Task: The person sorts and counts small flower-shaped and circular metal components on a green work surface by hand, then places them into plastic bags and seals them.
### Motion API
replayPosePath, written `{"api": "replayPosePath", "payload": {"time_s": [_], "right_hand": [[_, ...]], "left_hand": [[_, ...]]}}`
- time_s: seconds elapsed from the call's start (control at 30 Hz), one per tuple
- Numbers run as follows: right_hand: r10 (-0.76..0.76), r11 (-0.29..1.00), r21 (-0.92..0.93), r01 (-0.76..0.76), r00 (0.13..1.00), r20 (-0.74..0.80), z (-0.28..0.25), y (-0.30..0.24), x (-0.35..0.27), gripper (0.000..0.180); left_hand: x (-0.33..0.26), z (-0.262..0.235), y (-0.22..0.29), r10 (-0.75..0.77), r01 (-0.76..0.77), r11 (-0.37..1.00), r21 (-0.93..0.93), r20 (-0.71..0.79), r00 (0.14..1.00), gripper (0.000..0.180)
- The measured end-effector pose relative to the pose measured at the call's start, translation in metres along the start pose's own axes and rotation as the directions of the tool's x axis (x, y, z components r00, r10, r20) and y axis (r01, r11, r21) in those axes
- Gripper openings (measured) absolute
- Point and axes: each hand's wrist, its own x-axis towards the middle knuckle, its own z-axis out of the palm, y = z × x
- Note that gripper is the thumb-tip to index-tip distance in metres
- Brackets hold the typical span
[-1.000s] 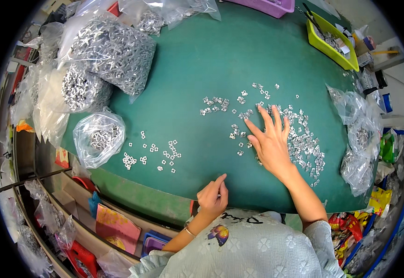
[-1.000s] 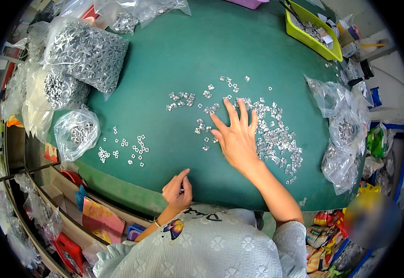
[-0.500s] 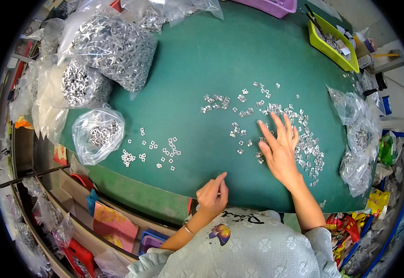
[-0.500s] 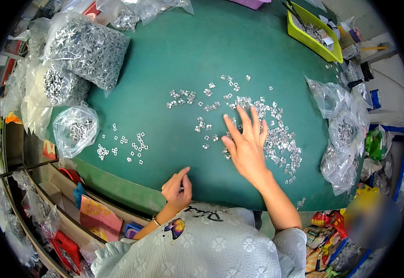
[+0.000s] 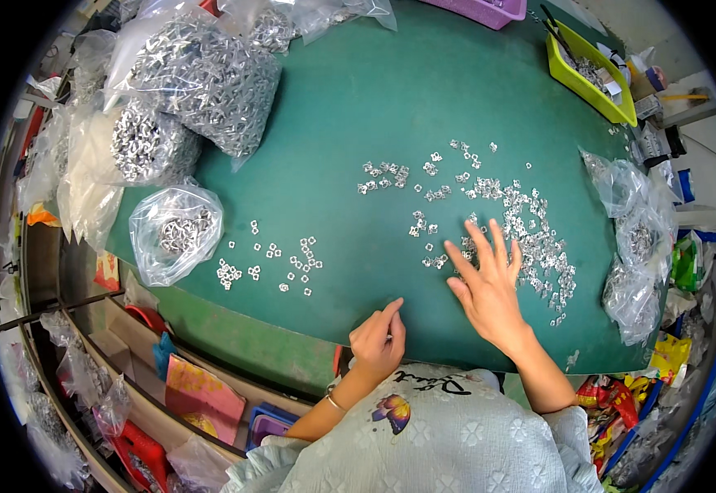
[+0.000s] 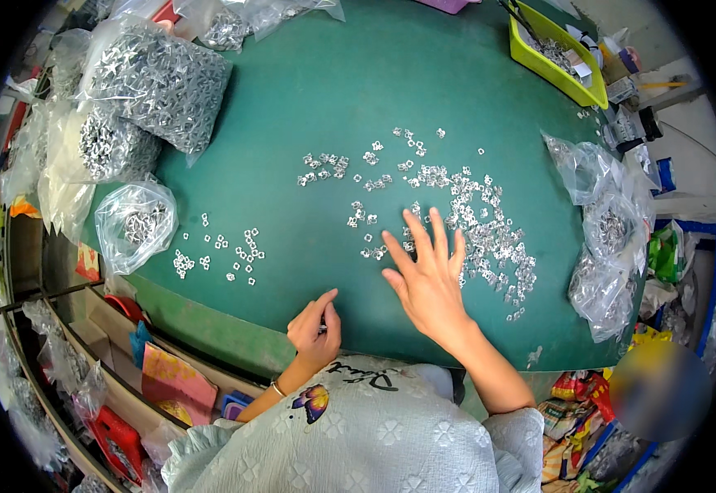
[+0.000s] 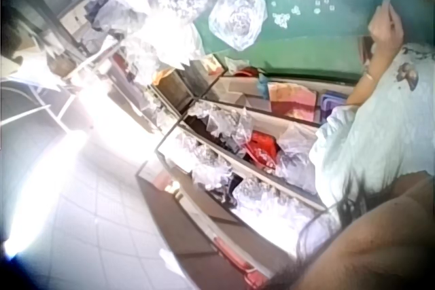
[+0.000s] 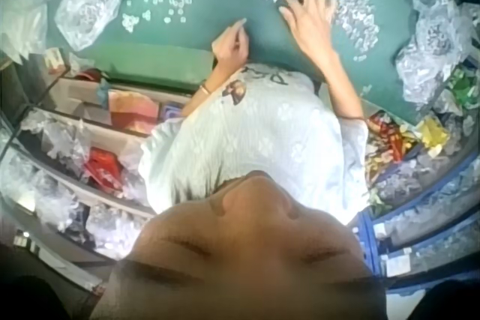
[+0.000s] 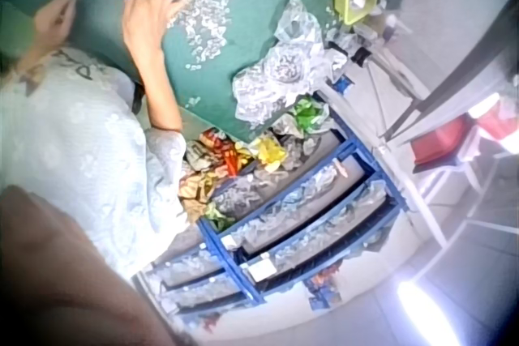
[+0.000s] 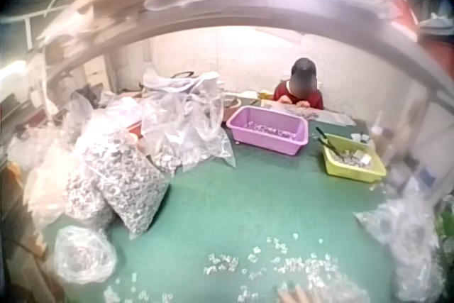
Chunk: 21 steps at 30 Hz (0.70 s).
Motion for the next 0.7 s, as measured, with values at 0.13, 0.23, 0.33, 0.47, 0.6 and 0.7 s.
{"api": "replayPosePath", "payload": {"time_s": [0.13,0.23,0.33,0.47,0.6,0.7], "right_hand": [[-0.018,1.000,0.008,0.017,0.998,0.066,0.006,-0.008,-0.012,0.044],[-0.007,1.000,-0.023,0.007,1.000,-0.019,0.005,-0.009,-0.016,0.045],[-0.001,1.000,0.003,0.001,1.000,0.024,0.013,-0.011,-0.020,0.046],[-0.046,0.999,0.022,0.045,0.998,0.037,0.007,-0.014,-0.026,0.050],[-0.106,0.994,-0.034,0.108,0.993,0.057,0.012,-0.021,-0.008,0.057],[-0.093,0.989,-0.106,0.104,0.991,0.098,0.023,-0.015,-0.012,0.066]], "left_hand": [[0.003,0.000,0.002,0.001,-0.001,1.000,-0.024,-0.004,1.000,0.024],[0.003,-0.001,0.004,-0.004,0.004,1.000,-0.022,0.000,1.000,0.024],[0.004,0.000,0.003,0.002,-0.002,1.000,-0.021,0.004,1.000,0.023],[0.003,0.000,0.002,0.013,-0.013,1.000,-0.012,-0.002,1.000,0.023],[0.004,0.001,0.003,0.029,-0.030,0.999,-0.014,-0.016,0.999,0.023],[0.003,0.000,0.002,0.021,-0.021,1.000,-0.017,-0.008,1.000,0.023]]}}
